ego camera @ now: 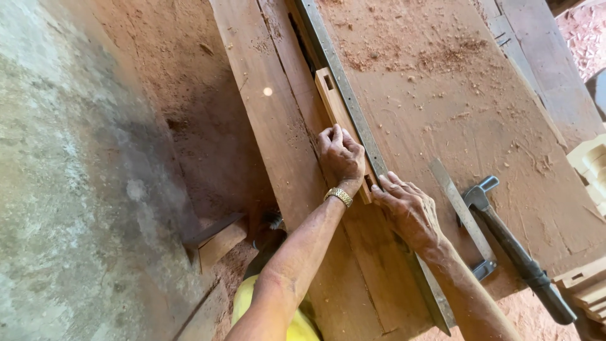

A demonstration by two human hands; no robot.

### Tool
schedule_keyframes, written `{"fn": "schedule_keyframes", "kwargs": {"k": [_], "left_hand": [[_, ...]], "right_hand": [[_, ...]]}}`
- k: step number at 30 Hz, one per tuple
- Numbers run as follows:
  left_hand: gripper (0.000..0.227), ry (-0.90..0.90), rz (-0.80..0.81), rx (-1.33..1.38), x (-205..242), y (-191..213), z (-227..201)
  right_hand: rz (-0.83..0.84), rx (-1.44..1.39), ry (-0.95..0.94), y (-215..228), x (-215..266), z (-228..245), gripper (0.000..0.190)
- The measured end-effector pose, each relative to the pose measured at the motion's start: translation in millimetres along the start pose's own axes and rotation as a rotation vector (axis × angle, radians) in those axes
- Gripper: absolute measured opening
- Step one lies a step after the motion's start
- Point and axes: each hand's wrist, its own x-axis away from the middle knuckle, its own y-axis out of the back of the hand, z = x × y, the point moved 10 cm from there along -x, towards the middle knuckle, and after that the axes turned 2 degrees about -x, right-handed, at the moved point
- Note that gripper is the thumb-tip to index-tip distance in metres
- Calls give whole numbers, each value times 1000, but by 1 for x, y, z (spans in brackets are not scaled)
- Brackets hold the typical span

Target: The person is inspecting and aligning wooden furniture components on a workbench using a square and ruler.

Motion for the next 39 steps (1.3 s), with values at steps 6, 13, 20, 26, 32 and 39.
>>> {"fn": "schedule_keyframes", "kwargs": {"k": [6,13,20,26,32,39], "left_hand": [[25,-18,-42,9,-7,-23,18],[24,-27,-62,6,-21,-35,24],[23,-45,-63,-39,-37,-43,25],[24,-49,-41,-26,-47,-33,10],[25,-36,-60,-44,-57,-43,18],[26,32,-34,-46,-67,-56,28]], "right_hand": [[-2,17,-1,0,-18,1,22],[-14,0,-9,-1,-36,-2,19],[-63,-24,-67,-21,-41,-23,19],[-94,-48,-62,-15,-50,-16,18],[-111,-99,-6,-20,-62,-16,18],[-99,-115,-31,-42,-65,-34,13]]}}
